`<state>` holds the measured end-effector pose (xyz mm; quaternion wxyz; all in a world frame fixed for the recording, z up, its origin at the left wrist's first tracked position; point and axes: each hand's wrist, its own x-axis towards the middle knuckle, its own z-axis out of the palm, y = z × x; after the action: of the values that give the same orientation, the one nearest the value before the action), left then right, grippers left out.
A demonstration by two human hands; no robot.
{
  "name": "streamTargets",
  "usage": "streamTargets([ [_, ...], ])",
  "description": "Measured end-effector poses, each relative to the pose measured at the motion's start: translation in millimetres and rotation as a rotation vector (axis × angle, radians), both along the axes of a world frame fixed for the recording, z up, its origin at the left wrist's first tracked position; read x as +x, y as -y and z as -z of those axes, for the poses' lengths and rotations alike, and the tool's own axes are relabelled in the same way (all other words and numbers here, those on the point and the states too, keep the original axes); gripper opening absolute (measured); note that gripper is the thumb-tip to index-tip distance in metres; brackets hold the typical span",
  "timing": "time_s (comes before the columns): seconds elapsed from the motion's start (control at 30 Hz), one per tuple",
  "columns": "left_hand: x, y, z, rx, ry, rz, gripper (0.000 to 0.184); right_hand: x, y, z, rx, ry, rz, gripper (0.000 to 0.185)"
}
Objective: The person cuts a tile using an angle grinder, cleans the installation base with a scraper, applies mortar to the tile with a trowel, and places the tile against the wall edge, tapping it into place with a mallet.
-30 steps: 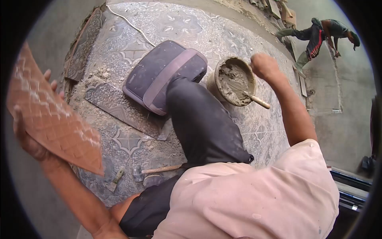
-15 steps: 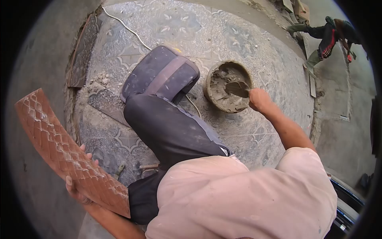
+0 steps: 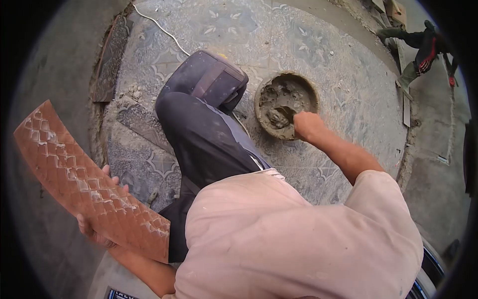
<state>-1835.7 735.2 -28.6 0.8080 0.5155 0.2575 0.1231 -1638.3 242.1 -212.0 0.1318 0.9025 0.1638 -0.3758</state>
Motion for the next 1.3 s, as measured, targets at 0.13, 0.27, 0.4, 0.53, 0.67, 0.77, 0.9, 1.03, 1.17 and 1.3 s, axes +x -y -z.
streamTargets([
  [0.13,9,7,2,-0.045,0.011,0.046,0.11,17,15,28,0.241,0.015,0.28,0.027],
  [0.27,14,10,6,-0.077,-0.01,0.069,0.109,26,-2,17,0.151,0.224,0.288,0.025],
  [0.4,16,15,11,-0.116,-0.06,0.057,0.107,6,-2,34,0.127,0.088,0.027,0.024],
  [0.53,14,11,16,-0.107,-0.073,0.073,0.105,28,14,-28,0.032,0.07,0.002,0.023],
  [0.67,10,12,17,-0.113,-0.08,0.042,0.102,49,18,10,0.104,0.296,0.107,0.021],
  [0.77,9,9,18,-0.107,-0.084,0.025,0.1,22,3,46,0.109,0.272,-0.051,0.021],
  [0.9,6,2,20,-0.089,-0.111,0.037,0.101,4,20,4,0.12,0.091,-0.14,0.021],
  [1.03,6,-3,20,-0.092,-0.189,-0.027,0.105,32,26,-18,0.059,0.158,0.06,0.023],
  [1.17,3,-13,17,-0.093,-0.231,-0.017,0.105,31,16,12,-0.013,0.029,0.033,0.023],
  [1.3,4,-12,11,-0.106,-0.278,-0.097,0.105,51,7,3,0.023,-0.111,0.001,0.023],
])
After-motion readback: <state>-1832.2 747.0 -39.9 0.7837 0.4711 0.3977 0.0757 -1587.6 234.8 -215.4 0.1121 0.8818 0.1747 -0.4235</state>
